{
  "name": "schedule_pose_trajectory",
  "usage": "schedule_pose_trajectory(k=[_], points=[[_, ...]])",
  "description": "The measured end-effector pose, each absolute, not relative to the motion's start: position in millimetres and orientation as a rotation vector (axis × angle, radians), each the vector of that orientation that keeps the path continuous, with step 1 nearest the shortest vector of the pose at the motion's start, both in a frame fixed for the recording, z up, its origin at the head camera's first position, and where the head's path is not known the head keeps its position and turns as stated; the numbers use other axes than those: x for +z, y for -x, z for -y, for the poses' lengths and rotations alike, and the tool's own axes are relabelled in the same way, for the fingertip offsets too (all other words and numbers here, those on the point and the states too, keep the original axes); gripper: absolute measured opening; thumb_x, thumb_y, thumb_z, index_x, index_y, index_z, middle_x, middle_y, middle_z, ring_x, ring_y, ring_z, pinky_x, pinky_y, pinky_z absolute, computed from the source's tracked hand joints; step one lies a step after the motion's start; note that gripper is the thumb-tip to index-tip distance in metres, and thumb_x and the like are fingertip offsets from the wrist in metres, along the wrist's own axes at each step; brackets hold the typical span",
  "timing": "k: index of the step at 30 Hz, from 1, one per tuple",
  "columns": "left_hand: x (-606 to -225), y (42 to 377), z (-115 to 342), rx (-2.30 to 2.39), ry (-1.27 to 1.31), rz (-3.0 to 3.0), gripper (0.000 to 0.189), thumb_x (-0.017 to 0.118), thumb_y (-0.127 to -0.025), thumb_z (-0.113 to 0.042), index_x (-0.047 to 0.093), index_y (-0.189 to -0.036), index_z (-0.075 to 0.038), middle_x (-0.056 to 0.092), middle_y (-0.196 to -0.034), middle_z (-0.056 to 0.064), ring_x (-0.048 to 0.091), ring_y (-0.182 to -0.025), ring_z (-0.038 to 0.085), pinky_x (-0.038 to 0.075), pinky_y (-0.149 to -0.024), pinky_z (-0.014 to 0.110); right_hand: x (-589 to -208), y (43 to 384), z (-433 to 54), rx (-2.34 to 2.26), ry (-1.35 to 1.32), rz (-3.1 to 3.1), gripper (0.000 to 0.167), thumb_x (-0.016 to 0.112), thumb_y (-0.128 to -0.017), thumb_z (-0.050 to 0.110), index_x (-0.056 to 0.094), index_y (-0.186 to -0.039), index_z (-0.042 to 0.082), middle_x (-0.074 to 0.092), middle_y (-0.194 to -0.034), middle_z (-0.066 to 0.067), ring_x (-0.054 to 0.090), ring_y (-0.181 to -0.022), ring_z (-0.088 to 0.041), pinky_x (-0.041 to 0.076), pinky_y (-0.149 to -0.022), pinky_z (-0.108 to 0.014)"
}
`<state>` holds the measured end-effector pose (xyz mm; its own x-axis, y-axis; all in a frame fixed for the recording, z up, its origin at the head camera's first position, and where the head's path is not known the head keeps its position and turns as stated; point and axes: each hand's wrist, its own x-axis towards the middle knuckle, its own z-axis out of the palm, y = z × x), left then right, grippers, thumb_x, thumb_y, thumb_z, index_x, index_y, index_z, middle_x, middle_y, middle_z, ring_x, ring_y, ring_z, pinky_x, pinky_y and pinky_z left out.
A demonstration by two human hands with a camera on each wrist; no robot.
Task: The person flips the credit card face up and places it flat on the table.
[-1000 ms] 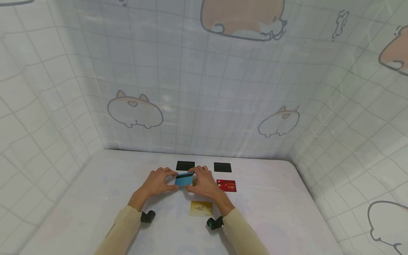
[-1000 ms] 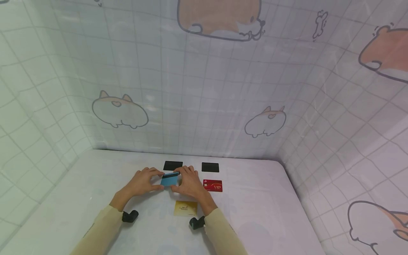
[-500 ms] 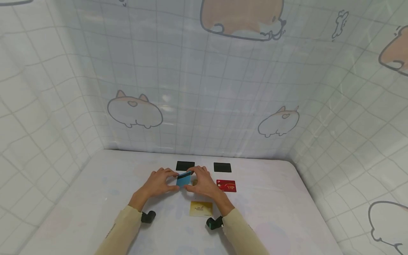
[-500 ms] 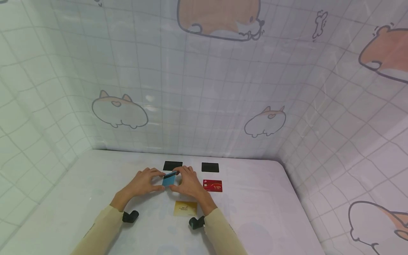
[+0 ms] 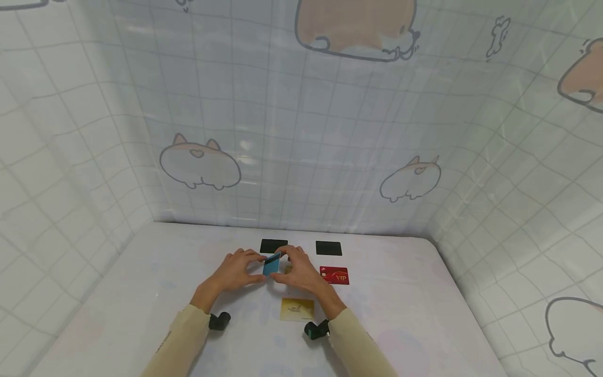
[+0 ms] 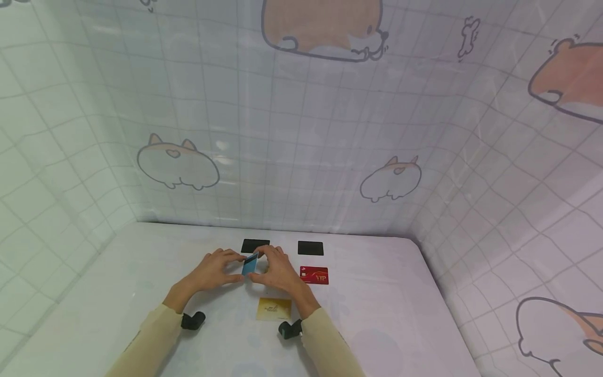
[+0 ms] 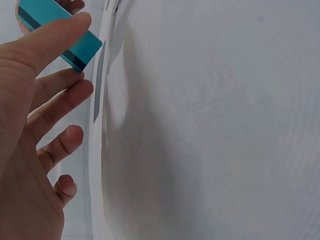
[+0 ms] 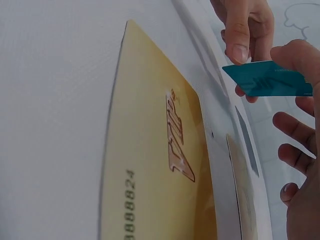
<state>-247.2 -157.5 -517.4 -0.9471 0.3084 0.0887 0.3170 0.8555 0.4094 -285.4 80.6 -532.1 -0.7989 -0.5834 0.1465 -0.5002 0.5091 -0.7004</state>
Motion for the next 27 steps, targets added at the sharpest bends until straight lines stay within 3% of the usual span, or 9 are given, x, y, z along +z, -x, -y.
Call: schedule_pose_trajectory(k=[6,13,21,27], points=[[-513.5,244.5,154.9,-0.680,0.534,3.006,0.056,0.078,-0.084,-0.050,0.068,-0.130,-0.019,0.065,-0.128,-0.001,0.055,-0.115,0.026,0.042,-0.088,0.053,-529.7,283.1,-79.8,-1.182,0.918,-2.606,0.056,0.072,-0.085,0.052,0.051,-0.133,0.035,0.055,-0.127,-0.002,0.051,-0.113,-0.020,0.048,-0.086,-0.039],[-514.7,246.2,153.5,-0.661,0.541,3.016,0.057,0.076,-0.085,-0.052,0.068,-0.131,-0.019,0.064,-0.130,-0.001,0.054,-0.116,0.026,0.041,-0.089,0.054,-529.7,283.8,-79.4,-1.181,0.985,-2.606,0.057,0.072,-0.087,0.050,0.048,-0.136,0.035,0.055,-0.129,0.007,0.053,-0.115,-0.021,0.045,-0.092,-0.042],[-515.4,248.1,154.6,-0.640,0.589,2.998,0.057,0.075,-0.086,-0.053,0.068,-0.130,-0.019,0.064,-0.130,-0.001,0.055,-0.114,0.025,0.042,-0.086,0.052,-524.4,283.5,-80.1,-1.172,0.962,-2.610,0.054,0.071,-0.087,0.050,0.051,-0.134,0.032,0.056,-0.132,-0.003,0.054,-0.117,-0.024,0.048,-0.093,-0.046],[-513.6,246.3,155.6,-0.649,0.615,2.987,0.059,0.074,-0.085,-0.056,0.068,-0.131,-0.019,0.064,-0.131,0.000,0.055,-0.114,0.026,0.042,-0.086,0.052,-521.5,284.2,-80.5,-1.155,0.976,-2.629,0.053,0.072,-0.088,0.052,0.054,-0.133,0.032,0.058,-0.133,0.002,0.052,-0.118,-0.024,0.048,-0.094,-0.045]])
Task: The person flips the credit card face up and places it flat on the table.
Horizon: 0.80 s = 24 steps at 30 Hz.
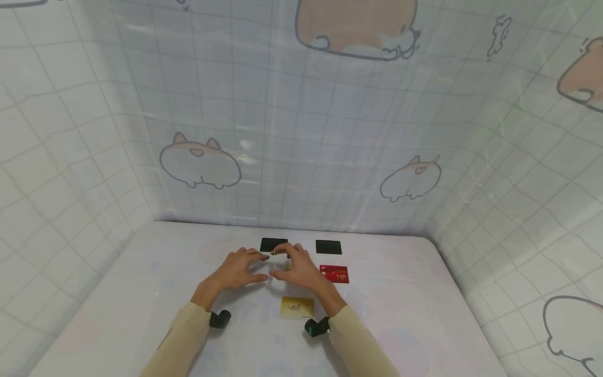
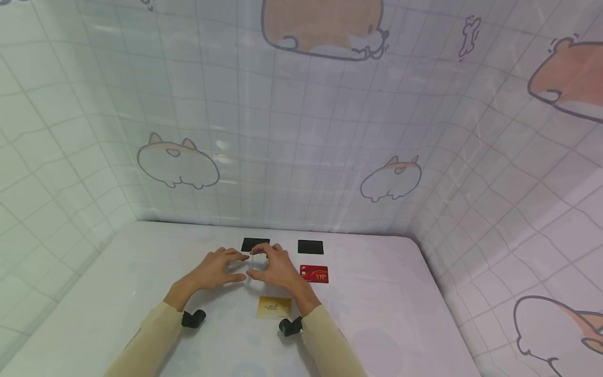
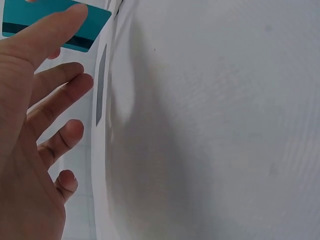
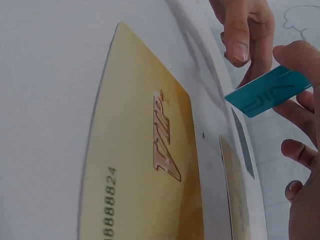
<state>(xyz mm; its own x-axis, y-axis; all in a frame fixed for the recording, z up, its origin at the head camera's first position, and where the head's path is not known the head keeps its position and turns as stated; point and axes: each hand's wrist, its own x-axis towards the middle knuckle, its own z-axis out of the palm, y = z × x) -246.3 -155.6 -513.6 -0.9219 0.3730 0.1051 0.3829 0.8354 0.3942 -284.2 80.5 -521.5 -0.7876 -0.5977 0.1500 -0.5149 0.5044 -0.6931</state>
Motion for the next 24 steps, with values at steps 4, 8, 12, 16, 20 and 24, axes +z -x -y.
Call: schedule_pose_trajectory(k=[4,8,12,16,20,24], points=[[-513.2,245.6,156.0,-0.682,0.622,2.983,0.060,0.076,-0.084,-0.055,0.068,-0.131,-0.019,0.063,-0.131,0.001,0.055,-0.116,0.026,0.041,-0.087,0.053,-521.5,284.0,-81.0,-1.160,0.969,-2.626,0.053,0.072,-0.087,0.053,0.053,-0.133,0.034,0.058,-0.133,0.004,0.052,-0.119,-0.025,0.048,-0.095,-0.045],[-513.9,245.8,156.3,-0.682,0.611,2.981,0.060,0.077,-0.083,-0.054,0.067,-0.131,-0.020,0.063,-0.131,0.001,0.054,-0.116,0.025,0.041,-0.088,0.052,-521.3,282.8,-80.8,-1.172,0.956,-2.620,0.055,0.073,-0.086,0.054,0.054,-0.133,0.033,0.056,-0.131,0.009,0.053,-0.120,-0.026,0.048,-0.094,-0.045],[-514.0,247.6,157.0,-0.691,0.604,2.972,0.061,0.078,-0.082,-0.054,0.066,-0.133,-0.022,0.064,-0.131,-0.001,0.054,-0.116,0.025,0.041,-0.088,0.052,-521.4,283.2,-80.4,-1.176,0.942,-2.609,0.056,0.074,-0.086,0.055,0.053,-0.133,0.034,0.055,-0.130,0.012,0.052,-0.121,-0.025,0.048,-0.095,-0.046],[-514.1,249.8,157.7,-0.707,0.621,2.954,0.065,0.078,-0.082,-0.056,0.063,-0.136,-0.024,0.063,-0.129,-0.004,0.054,-0.117,0.023,0.040,-0.088,0.051,-521.7,284.9,-80.3,-1.165,0.945,-2.606,0.057,0.073,-0.086,0.056,0.053,-0.134,0.032,0.056,-0.131,0.013,0.050,-0.127,-0.020,0.040,-0.106,-0.052],[-513.7,251.0,158.6,-0.752,0.632,2.929,0.069,0.075,-0.081,-0.062,0.062,-0.137,-0.024,0.063,-0.128,-0.005,0.053,-0.117,0.022,0.039,-0.089,0.050,-520.8,286.1,-80.4,-1.179,0.943,-2.595,0.059,0.074,-0.086,0.055,0.052,-0.135,0.029,0.057,-0.133,0.010,0.050,-0.131,-0.018,0.025,-0.115,-0.060],[-512.0,250.9,159.3,-0.814,0.635,2.907,0.071,0.074,-0.080,-0.065,0.061,-0.136,-0.023,0.064,-0.127,-0.004,0.053,-0.118,0.022,0.037,-0.092,0.051,-519.8,285.3,-81.4,-1.209,0.922,-2.573,0.062,0.075,-0.085,0.054,0.051,-0.136,0.027,0.058,-0.134,0.008,0.054,-0.127,-0.022,0.022,-0.115,-0.063]])
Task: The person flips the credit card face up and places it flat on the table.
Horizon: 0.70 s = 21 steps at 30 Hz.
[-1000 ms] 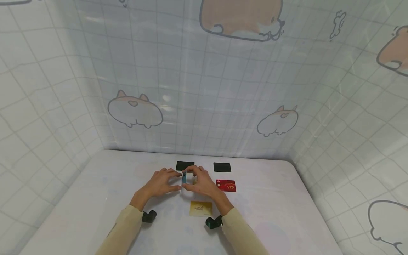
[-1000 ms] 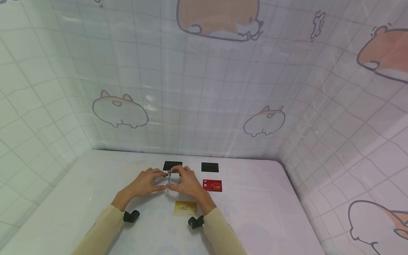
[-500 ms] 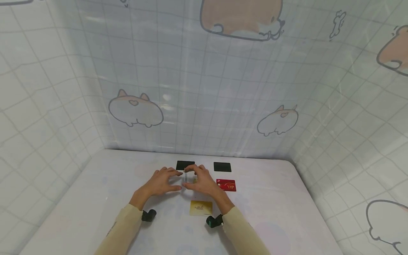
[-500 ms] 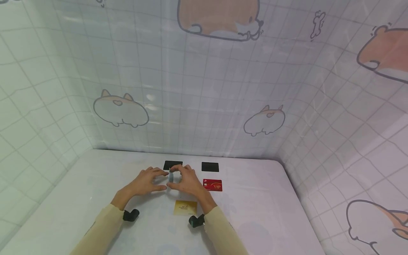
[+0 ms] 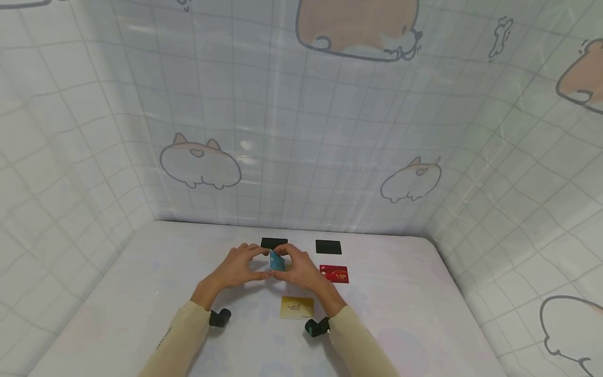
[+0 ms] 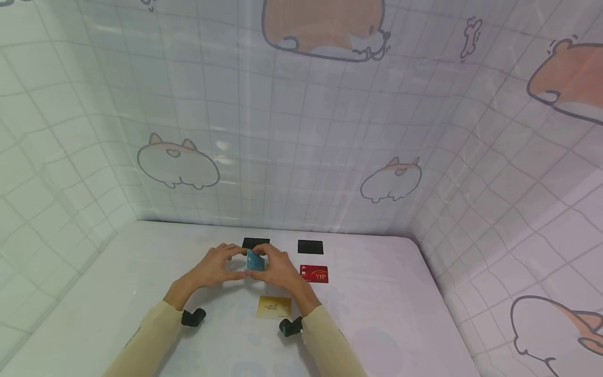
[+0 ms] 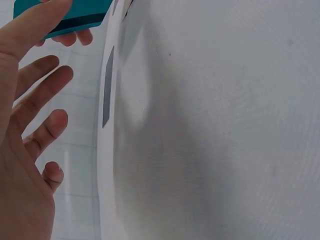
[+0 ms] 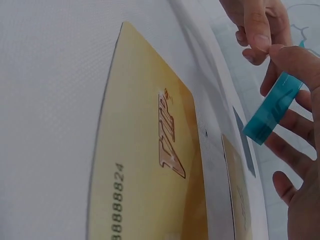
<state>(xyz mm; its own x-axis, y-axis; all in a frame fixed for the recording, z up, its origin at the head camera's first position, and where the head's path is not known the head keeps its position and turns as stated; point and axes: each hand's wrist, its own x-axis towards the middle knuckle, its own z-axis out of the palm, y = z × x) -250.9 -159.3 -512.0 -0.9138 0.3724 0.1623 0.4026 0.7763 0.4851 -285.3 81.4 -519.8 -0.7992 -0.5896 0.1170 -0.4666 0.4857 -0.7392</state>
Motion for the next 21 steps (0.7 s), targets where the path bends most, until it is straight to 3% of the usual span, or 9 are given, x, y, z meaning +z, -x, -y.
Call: schedule_pose_trajectory(k=[7,14,21], points=[[-509.9,249.3,159.4,-0.836,0.623,2.894,0.076,0.072,-0.079,-0.070,0.061,-0.137,-0.023,0.063,-0.127,-0.007,0.054,-0.119,0.021,0.037,-0.094,0.052,-520.7,283.7,-83.1,-1.227,0.945,-2.574,0.060,0.075,-0.085,0.054,0.052,-0.134,0.029,0.057,-0.127,0.011,0.056,-0.119,-0.016,0.027,-0.111,-0.065],[-504.2,244.3,160.6,-0.931,0.645,2.862,0.076,0.075,-0.078,-0.067,0.059,-0.138,-0.024,0.064,-0.128,0.003,0.057,-0.103,0.026,0.036,-0.087,0.049,-522.1,283.3,-82.4,-1.156,0.964,-2.641,0.061,0.074,-0.084,0.058,0.054,-0.134,0.030,0.057,-0.127,0.011,0.056,-0.115,-0.012,0.030,-0.108,-0.064],[-502.5,242.2,159.6,-0.962,0.632,2.863,0.075,0.073,-0.075,-0.072,0.060,-0.136,-0.031,0.064,-0.125,0.002,0.056,-0.099,0.024,0.034,-0.087,0.048,-522.3,281.9,-81.6,-1.054,1.000,-2.694,0.059,0.075,-0.085,0.054,0.056,-0.135,0.028,0.057,-0.127,0.010,0.056,-0.114,-0.011,0.035,-0.105,-0.058]])
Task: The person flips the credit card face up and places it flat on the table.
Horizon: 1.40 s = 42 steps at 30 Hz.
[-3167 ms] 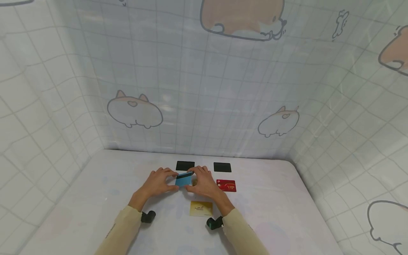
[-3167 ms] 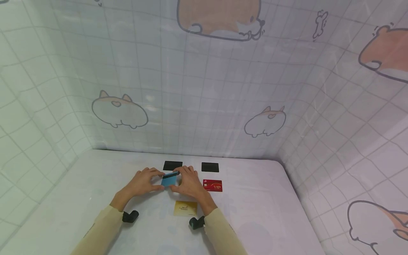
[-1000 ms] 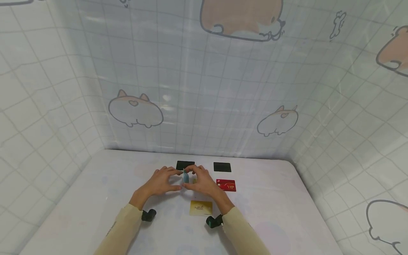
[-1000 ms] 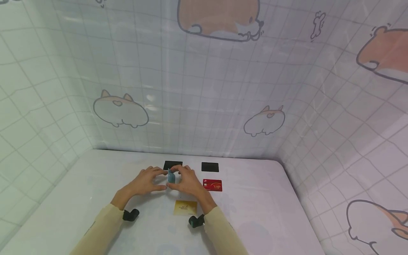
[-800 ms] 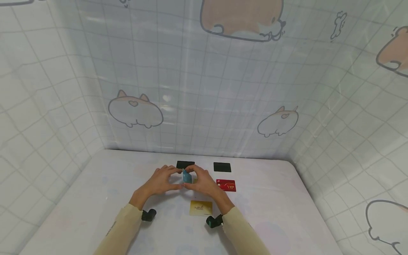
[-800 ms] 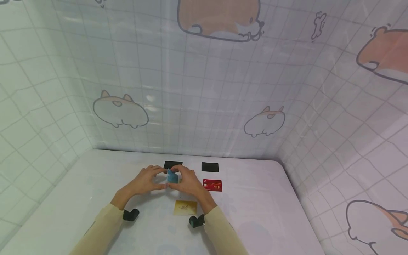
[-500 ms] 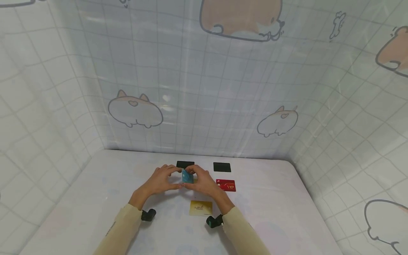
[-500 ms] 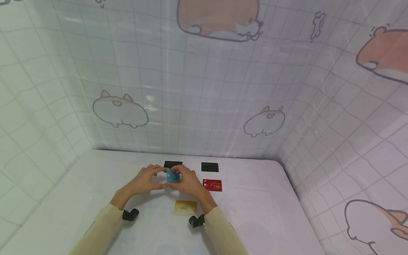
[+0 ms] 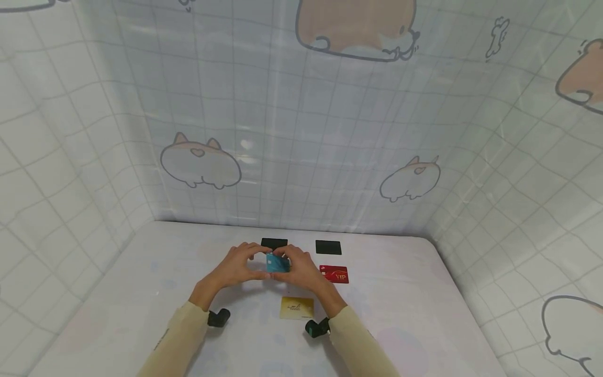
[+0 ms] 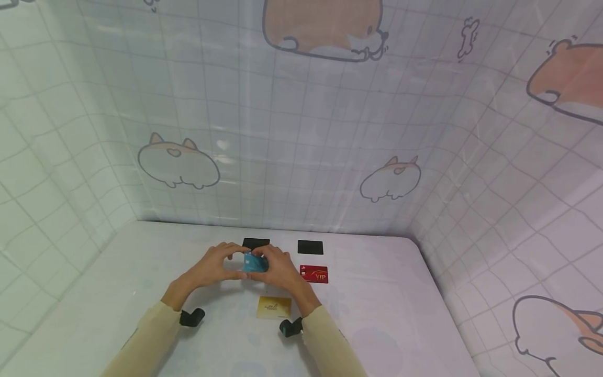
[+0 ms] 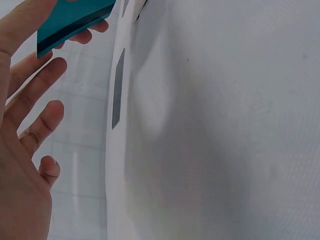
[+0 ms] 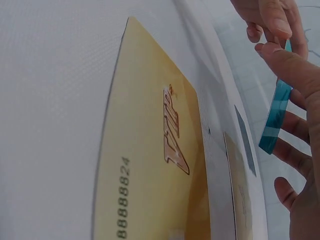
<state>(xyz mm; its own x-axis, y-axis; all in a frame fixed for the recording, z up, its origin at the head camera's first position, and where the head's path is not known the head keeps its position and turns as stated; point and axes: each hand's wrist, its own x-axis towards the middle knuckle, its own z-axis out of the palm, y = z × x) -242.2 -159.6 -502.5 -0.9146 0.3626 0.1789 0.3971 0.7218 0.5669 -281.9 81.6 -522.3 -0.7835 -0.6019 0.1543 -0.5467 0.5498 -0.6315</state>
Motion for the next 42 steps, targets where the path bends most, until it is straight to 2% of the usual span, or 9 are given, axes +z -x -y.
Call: schedule_pose_trajectory(k=[4,14,22,33,42], points=[[-502,239,157,-0.931,0.616,2.865,0.075,0.071,-0.074,-0.076,0.061,-0.134,-0.032,0.064,-0.121,-0.001,0.053,-0.095,0.019,0.035,-0.085,0.046,-522,278,-82,-0.995,1.027,-2.733,0.059,0.074,-0.086,0.055,0.057,-0.135,0.027,0.058,-0.127,0.010,0.054,-0.115,-0.011,0.037,-0.102,-0.054],[-503,230,156,-0.881,0.619,2.850,0.070,0.073,-0.075,-0.073,0.064,-0.129,-0.030,0.066,-0.118,0.002,0.055,-0.095,0.021,0.035,-0.083,0.043,-524,270,-83,-0.970,1.058,-2.781,0.060,0.073,-0.085,0.059,0.058,-0.134,0.028,0.058,-0.129,0.009,0.051,-0.119,-0.014,0.040,-0.101,-0.052],[-502,229,156,-0.863,0.619,2.851,0.066,0.075,-0.076,-0.069,0.065,-0.128,-0.030,0.067,-0.116,0.000,0.054,-0.094,0.019,0.034,-0.082,0.041,-526,268,-83,-0.936,1.060,-2.821,0.063,0.069,-0.083,0.067,0.058,-0.133,0.030,0.058,-0.124,0.011,0.051,-0.115,-0.011,0.041,-0.098,-0.046],[-506,228,158,-0.865,0.641,2.830,0.066,0.073,-0.078,-0.069,0.066,-0.128,-0.028,0.067,-0.118,-0.002,0.055,-0.093,0.018,0.034,-0.081,0.041,-526,267,-85,-0.911,1.014,-2.811,0.065,0.070,-0.083,0.067,0.058,-0.134,0.030,0.056,-0.127,0.012,0.050,-0.117,-0.010,0.040,-0.100,-0.043],[-510,228,161,-0.876,0.628,2.828,0.059,0.081,-0.080,-0.053,0.065,-0.129,-0.025,0.068,-0.120,0.000,0.056,-0.095,0.022,0.034,-0.081,0.041,-529,268,-85,-0.908,0.998,-2.808,0.064,0.070,-0.082,0.067,0.058,-0.134,0.032,0.056,-0.129,0.011,0.050,-0.117,-0.010,0.040,-0.100,-0.044]])
